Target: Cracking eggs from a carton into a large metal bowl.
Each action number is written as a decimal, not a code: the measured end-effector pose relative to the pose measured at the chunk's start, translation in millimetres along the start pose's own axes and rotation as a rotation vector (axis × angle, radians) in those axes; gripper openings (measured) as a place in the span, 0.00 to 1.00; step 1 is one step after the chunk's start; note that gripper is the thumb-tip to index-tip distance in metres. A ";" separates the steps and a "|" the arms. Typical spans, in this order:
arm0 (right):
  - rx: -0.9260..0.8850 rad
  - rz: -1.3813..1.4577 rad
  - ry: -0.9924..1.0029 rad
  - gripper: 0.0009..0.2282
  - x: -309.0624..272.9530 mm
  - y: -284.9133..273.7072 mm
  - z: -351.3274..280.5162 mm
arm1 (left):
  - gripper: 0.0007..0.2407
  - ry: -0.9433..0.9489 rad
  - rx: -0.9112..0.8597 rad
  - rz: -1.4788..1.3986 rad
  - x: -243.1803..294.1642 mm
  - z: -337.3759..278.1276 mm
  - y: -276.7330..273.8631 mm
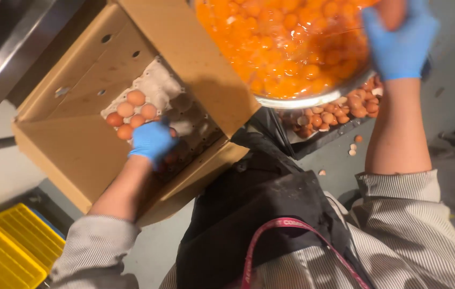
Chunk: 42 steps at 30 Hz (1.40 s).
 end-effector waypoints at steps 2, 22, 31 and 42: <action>0.364 0.357 0.036 0.17 80.1 -6.4 -21.3 | 0.13 -0.140 0.024 -0.225 10.8 -14.3 -59.3; -0.199 0.321 -0.276 0.22 -146.1 2.4 -91.5 | 0.20 0.297 0.326 -1.000 169.2 -59.9 -197.1; -0.068 -0.052 -0.060 0.21 -19.0 13.9 -79.6 | 0.11 -0.272 0.139 -0.590 -17.9 4.6 -100.6; -0.106 -0.442 -0.130 0.20 -51.8 51.5 -2.2 | 0.09 -0.242 0.291 -0.091 -66.7 73.6 124.1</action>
Point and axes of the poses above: each hand's wrist, its own z-axis towards the middle knuckle, its own y-axis out of the palm, x = y × z, the point moved 3 cm from there along z, towards the middle knuckle, and after that the axes turned 8 degrees about -z, right-handed, at the moved point
